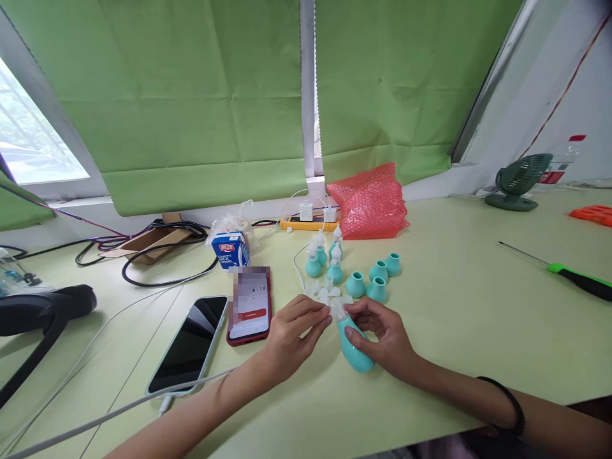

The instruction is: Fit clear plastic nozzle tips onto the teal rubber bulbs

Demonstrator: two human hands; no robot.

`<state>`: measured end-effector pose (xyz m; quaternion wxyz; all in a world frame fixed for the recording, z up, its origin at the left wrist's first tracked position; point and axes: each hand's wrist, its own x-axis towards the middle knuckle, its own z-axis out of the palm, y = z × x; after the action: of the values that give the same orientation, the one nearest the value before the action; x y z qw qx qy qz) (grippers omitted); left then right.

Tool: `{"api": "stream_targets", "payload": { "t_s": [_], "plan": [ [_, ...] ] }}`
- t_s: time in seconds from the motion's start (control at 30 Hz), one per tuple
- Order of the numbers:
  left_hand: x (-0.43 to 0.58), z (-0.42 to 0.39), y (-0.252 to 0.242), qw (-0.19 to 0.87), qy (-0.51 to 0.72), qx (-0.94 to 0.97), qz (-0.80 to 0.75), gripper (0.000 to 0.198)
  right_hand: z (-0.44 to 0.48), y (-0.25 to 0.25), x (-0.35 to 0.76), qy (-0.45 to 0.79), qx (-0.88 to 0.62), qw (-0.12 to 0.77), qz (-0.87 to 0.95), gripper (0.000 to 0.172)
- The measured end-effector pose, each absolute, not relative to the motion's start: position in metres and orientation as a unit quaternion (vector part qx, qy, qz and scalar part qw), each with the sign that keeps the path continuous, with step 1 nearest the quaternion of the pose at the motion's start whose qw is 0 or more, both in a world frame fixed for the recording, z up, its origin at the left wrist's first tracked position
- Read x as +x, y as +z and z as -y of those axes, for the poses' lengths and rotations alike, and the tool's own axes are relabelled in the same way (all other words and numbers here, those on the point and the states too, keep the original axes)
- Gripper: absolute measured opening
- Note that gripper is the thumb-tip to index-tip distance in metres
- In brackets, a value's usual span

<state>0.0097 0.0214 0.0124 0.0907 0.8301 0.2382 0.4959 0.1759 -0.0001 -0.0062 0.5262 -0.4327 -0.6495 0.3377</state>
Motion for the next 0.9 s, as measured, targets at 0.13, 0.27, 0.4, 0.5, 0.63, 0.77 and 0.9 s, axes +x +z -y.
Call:
{"api": "stream_targets", "payload": {
  "t_s": [0.13,0.27,0.4,0.5,0.63,0.77,0.9],
  "plan": [
    [0.004,-0.027,0.014,-0.039,0.438,0.875,-0.204,0.011,-0.001,-0.006,0.177,0.309,-0.431,0.505,0.681,0.012],
    [-0.002,-0.028,0.014,-0.226,0.366,0.892,-0.138,0.01,-0.001,-0.008,0.175,0.278,-0.42,0.5,0.704,0.012],
    [-0.002,-0.029,0.012,-0.219,0.407,0.873,-0.155,0.011,-0.001,-0.008,0.174,0.277,-0.427,0.524,0.683,0.016],
    [0.001,-0.03,0.011,-0.157,0.475,0.846,-0.185,0.015,-0.006,-0.009,0.178,0.299,-0.444,0.547,0.643,0.017],
    [0.005,-0.03,0.006,-0.081,0.458,0.851,-0.242,0.008,-0.014,-0.008,0.185,0.313,-0.452,0.589,0.592,0.019],
    [0.007,-0.035,-0.008,0.019,0.294,0.879,-0.375,0.018,-0.013,-0.006,0.185,0.309,-0.426,0.568,0.633,0.022],
    [0.006,-0.04,-0.014,0.041,0.271,0.872,-0.405,0.015,-0.009,-0.003,0.183,0.304,-0.385,0.522,0.698,0.014]
  ]
}}
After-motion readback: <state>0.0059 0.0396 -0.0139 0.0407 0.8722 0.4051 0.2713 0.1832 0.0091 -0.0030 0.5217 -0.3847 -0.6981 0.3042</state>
